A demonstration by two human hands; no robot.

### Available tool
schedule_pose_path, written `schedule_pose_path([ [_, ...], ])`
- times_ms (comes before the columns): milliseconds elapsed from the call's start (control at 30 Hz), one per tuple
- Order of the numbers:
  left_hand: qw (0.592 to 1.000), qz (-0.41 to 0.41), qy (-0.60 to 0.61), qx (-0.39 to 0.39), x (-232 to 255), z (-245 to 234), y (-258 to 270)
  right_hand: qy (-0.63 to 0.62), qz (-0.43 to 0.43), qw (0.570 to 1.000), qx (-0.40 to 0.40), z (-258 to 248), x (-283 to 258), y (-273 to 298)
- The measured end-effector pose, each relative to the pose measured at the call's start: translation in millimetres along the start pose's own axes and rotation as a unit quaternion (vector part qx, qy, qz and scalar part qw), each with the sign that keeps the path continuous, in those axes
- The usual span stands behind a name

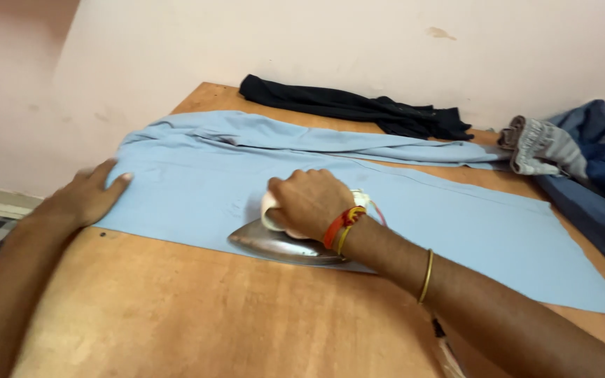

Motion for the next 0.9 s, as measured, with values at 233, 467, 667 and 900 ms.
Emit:
schedule_pose_path([
  [233,0.981,-0.051,0.175,-0.071,-47.9,30.6,-16.6,-0.016,-0.016,0.998,0.062,35.5,-41.5,-74.2],
  [467,0.908,-0.135,0.358,-0.169,-32.9,29.2,11.9,-0.061,-0.048,0.984,0.160,73.8,-144.5,-168.1],
  [667,0.947,-0.118,0.281,-0.106,-40.9,16.3,10.6,-0.069,-0.048,0.986,0.146,75.0,-160.6,-167.3],
  [900,0.986,-0.095,0.135,-0.034,-76.8,43.5,-35.0,-0.068,-0.081,0.985,0.133,52.8,-43.1,-91.1],
])
Point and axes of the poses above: each hand's wrist, its own y-axis away from the middle knuckle, its own z-axis out of the palm, x = y × z, the point moved 10 cm from there along -y, towards the middle knuckle, and after that the axes turned 13 degrees about x, right-handed, at the moved point
